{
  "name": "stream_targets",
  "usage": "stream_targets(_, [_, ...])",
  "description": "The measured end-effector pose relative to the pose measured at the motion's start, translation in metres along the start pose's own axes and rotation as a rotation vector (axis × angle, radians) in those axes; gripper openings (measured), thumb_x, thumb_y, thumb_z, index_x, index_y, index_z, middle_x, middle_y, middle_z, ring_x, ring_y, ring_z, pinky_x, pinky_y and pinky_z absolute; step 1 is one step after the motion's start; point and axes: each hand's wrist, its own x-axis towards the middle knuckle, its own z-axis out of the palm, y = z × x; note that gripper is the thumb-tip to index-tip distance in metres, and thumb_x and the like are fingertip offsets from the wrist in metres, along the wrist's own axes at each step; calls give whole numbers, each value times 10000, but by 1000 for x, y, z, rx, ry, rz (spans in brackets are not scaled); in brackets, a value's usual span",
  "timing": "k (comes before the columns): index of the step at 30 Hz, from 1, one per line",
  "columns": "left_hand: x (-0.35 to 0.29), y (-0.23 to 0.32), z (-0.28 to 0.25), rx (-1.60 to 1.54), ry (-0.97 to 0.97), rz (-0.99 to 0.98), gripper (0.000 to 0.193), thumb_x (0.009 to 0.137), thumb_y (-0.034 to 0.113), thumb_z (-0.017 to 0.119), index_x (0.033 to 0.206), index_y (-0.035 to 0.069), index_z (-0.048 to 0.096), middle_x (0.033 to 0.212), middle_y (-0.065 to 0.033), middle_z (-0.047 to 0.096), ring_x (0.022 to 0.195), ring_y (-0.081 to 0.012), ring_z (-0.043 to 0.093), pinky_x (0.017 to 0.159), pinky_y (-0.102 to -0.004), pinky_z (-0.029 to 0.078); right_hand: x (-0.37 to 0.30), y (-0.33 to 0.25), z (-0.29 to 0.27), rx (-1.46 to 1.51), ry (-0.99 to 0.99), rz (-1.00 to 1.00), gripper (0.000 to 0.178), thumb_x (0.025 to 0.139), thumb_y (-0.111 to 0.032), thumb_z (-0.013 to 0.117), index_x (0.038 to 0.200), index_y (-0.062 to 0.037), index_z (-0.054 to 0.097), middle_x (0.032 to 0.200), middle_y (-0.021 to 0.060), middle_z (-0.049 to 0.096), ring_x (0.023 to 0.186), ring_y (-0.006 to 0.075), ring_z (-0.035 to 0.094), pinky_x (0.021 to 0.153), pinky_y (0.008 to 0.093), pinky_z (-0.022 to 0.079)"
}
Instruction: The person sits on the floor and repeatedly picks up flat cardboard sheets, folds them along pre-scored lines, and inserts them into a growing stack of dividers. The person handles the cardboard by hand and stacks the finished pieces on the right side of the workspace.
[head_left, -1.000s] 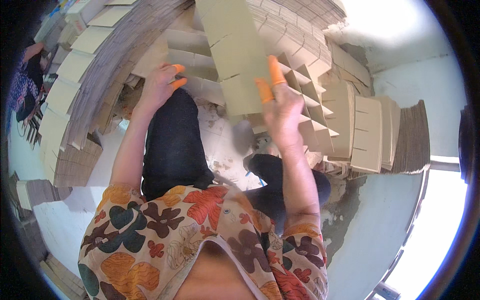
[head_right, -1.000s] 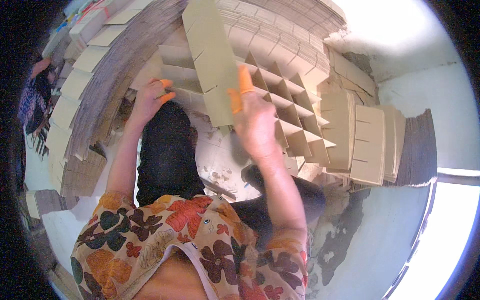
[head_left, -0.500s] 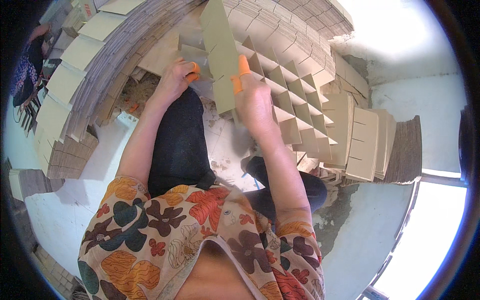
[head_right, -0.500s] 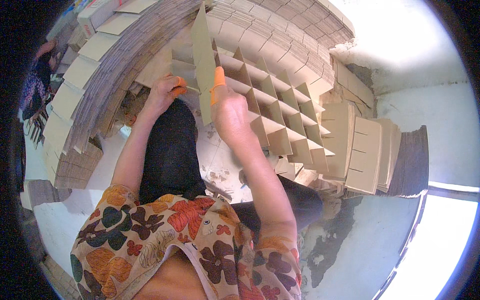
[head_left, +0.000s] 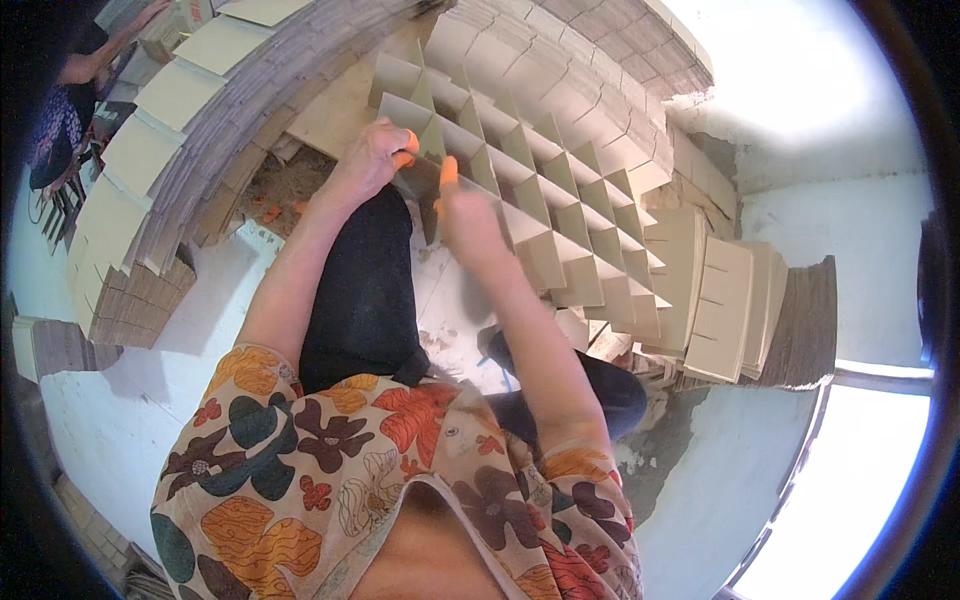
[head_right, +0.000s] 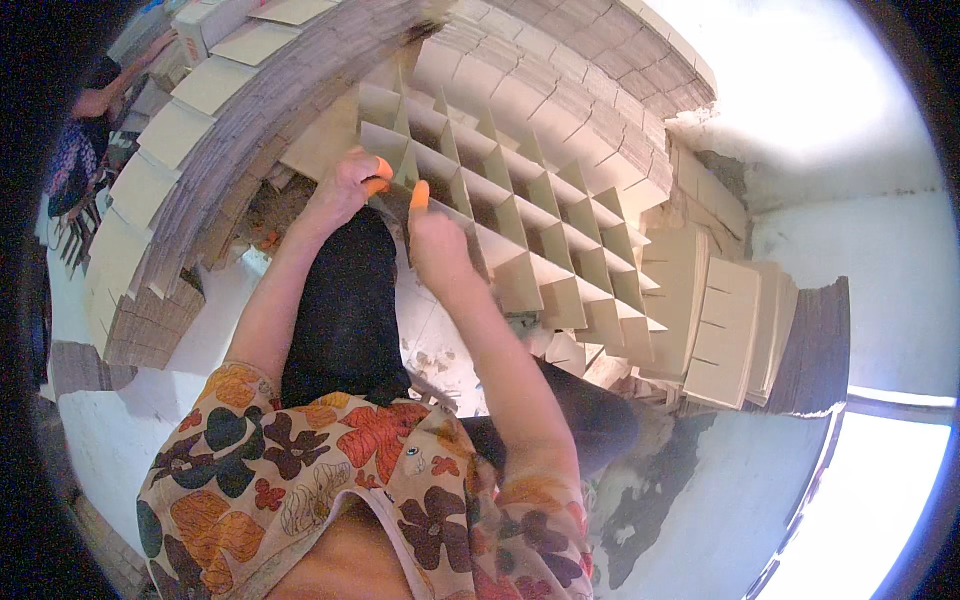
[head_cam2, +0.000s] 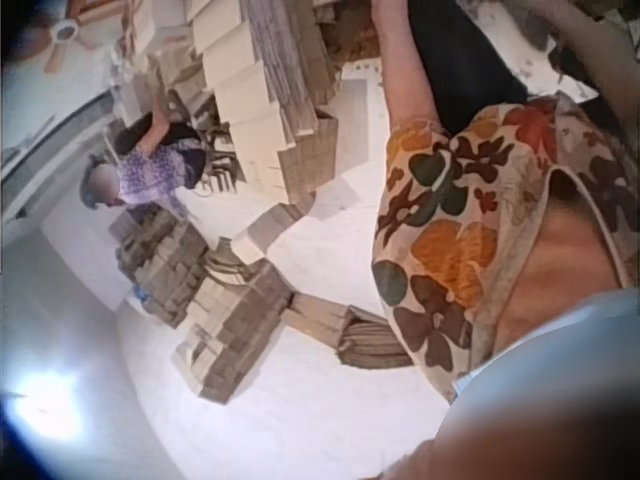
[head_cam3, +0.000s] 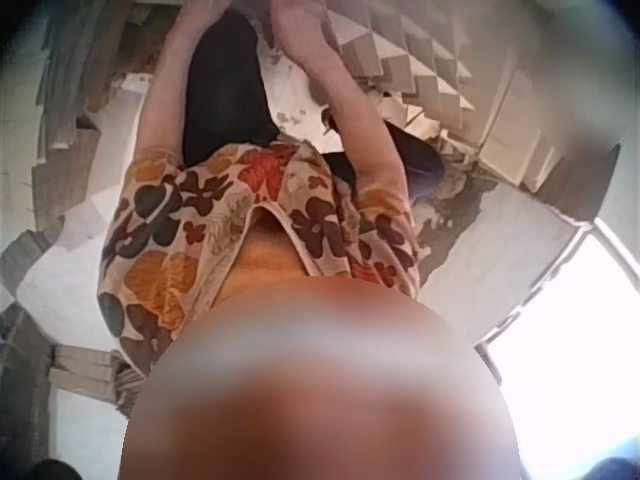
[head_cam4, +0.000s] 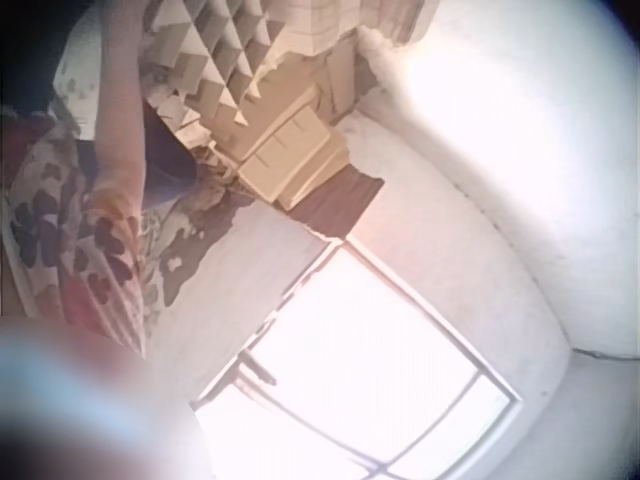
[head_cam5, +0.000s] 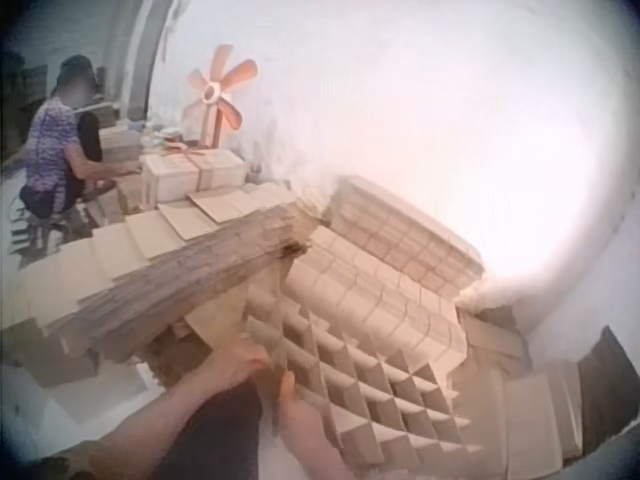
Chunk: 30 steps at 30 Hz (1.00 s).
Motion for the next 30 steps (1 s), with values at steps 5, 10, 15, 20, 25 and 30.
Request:
stream_targets(5, [-5, 4, -7, 46, -29, -49, 235, 666, 12, 750, 864, 38, 626, 836, -113, 625, 841, -311, 594, 733, -391, 482, -2, -15, -14, -123, -137, 51, 278, 838, -133, 608, 1063, 22, 558, 778, 192, 652, 716, 361, 656, 625, 451, 530])
stream_targets(10, [-3, 23, -15, 96, -68, 43, 425, 657, 49, 767, 1053, 43, 612, 1031, -119, 634, 1055, -313, 555, 870, -394, 467, 3, 35, -54, -280, 435, -2, 416, 850, -267, 649, 1176, -32, 544, 851, 143, 636, 815, 316, 629, 629, 411, 531])
stream_targets(15, [16, 50, -4, 221, -175, 233, 720, 621, 115, 795, 1272, 35, 498, 1360, -111, 471, 1325, -316, 353, 1062, -418, 350, 4, 125, -90, -313, 136, 506, 573, 842, -475, 636, 1103, 23, 524, 930, 208, 650, 880, 420, 615, 774, 493, 490])
stream_targets(20, [58, 29, 19, 275, -291, 242, 749, 601, 95, 791, 1277, 18, 478, 1454, -98, 381, 1395, -321, 252, 1104, -425, 304, -31, 80, -74, -133, 45, 131, 528, 792, -427, 694, 1036, 27, 583, 773, 227, 610, 794, 370, 624, 677, 432, 494])
stream_targets(25, [93, 15, 41, 194, -571, 274, 515, 664, 137, 755, 1153, 82, 604, 1208, -83, 580, 1225, -310, 434, 989, -407, 389, -63, 75, -69, -359, 242, -37, 704, 744, -459, 719, 1232, 9, 522, 1257, 224, 503, 1194, 385, 456, 969, 540, 345])
stream_targets(30, [93, 14, 40, 102, -748, 101, 389, 701, 156, 732, 1067, 57, 642, 824, -67, 630, 829, -284, 564, 815, -381, 420, -65, 110, -80, -362, 149, 186, 641, 744, -430, 726, 1200, -30, 516, 1029, 171, 585, 989, 336, 572, 849, 470, 448])
